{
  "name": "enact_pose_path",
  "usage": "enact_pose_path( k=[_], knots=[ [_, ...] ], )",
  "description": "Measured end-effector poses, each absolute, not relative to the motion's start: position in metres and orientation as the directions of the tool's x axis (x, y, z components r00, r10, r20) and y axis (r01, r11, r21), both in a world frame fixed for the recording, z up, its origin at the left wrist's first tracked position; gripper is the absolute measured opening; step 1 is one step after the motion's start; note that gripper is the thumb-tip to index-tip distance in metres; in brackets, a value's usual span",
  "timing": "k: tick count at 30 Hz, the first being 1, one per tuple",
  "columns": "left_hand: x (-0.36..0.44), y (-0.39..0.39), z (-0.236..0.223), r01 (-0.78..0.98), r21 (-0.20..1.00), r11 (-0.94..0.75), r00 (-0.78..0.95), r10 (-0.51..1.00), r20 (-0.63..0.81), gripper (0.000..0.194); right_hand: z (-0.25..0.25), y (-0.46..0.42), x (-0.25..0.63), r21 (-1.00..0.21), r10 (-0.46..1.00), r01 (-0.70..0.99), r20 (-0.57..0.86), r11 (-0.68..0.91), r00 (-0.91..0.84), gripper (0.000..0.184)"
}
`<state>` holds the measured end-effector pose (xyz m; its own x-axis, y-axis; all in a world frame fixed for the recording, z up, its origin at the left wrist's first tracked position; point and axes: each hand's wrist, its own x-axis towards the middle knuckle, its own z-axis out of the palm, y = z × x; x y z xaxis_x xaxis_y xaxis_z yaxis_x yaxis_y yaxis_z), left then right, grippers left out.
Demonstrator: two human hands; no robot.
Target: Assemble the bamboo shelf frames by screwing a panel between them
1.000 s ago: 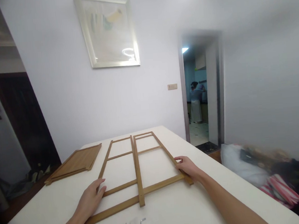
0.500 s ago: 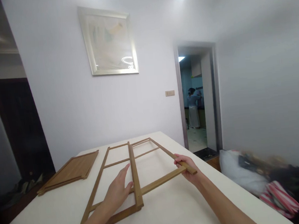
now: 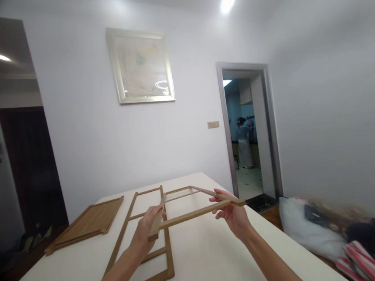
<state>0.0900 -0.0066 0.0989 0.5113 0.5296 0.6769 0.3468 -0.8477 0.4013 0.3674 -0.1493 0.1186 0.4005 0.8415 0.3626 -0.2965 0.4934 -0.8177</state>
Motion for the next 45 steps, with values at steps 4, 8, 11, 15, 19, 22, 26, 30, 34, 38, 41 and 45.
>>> enact_pose_path(
  k=[4,8,11,15,19,22,26,30,34,38,41,45],
  knots=[
    [0.090,-0.016,0.131,0.376,0.394,-0.838,0.429,0.535,0.728,0.029,0.122,-0.141,0.372,-0.841,0.776,-0.159,0.381,0.516,0.502,0.042],
    [0.087,-0.029,0.161,0.408,0.368,-0.835,0.409,0.528,0.744,0.031,0.108,-0.122,0.386,-0.885,0.707,0.220,0.461,0.410,0.537,0.058],
    [0.083,-0.041,0.183,0.415,0.359,-0.836,0.387,0.519,0.762,0.031,0.091,-0.102,0.397,-0.791,0.654,0.533,0.578,0.301,0.488,0.064],
    [0.077,-0.053,0.203,0.375,0.417,-0.828,0.328,0.540,0.775,0.033,0.074,-0.076,0.408,-0.702,0.623,0.678,0.636,0.220,0.456,0.056],
    [0.067,-0.049,0.209,0.258,0.587,-0.767,0.217,0.638,0.739,0.036,0.070,-0.057,0.419,-0.634,0.571,0.752,0.690,0.180,0.445,0.056],
    [0.055,-0.037,0.200,0.077,0.745,-0.663,0.150,0.746,0.649,0.044,0.076,-0.047,0.427,-0.580,0.515,0.805,0.732,0.127,0.446,0.068],
    [0.038,-0.019,0.167,-0.157,0.853,-0.498,0.095,0.852,0.515,0.056,0.089,-0.036,0.434,-0.469,0.500,0.879,0.783,0.084,0.370,0.066],
    [0.025,-0.005,0.124,-0.384,0.853,-0.352,0.071,0.910,0.408,0.060,0.103,-0.028,0.438,-0.367,0.471,0.930,0.823,0.015,0.317,0.064],
    [0.015,0.009,0.087,-0.516,0.821,-0.245,0.080,0.940,0.330,0.056,0.119,-0.028,0.443,-0.269,0.469,0.961,0.842,-0.063,0.267,0.048],
    [0.006,0.025,0.062,-0.595,0.794,-0.122,0.071,0.977,0.203,0.032,0.138,-0.042,0.442,-0.136,0.528,0.987,0.833,-0.091,0.164,0.028],
    [0.003,0.033,0.050,-0.621,0.784,-0.014,0.085,0.993,0.084,0.020,0.153,-0.057,0.439,-0.014,0.595,0.998,0.802,-0.062,0.048,0.024],
    [0.004,0.037,0.038,-0.624,0.779,0.062,0.105,0.995,0.005,0.017,0.170,-0.076,0.435,0.123,0.659,0.992,0.749,-0.032,-0.072,0.027]
  ],
)
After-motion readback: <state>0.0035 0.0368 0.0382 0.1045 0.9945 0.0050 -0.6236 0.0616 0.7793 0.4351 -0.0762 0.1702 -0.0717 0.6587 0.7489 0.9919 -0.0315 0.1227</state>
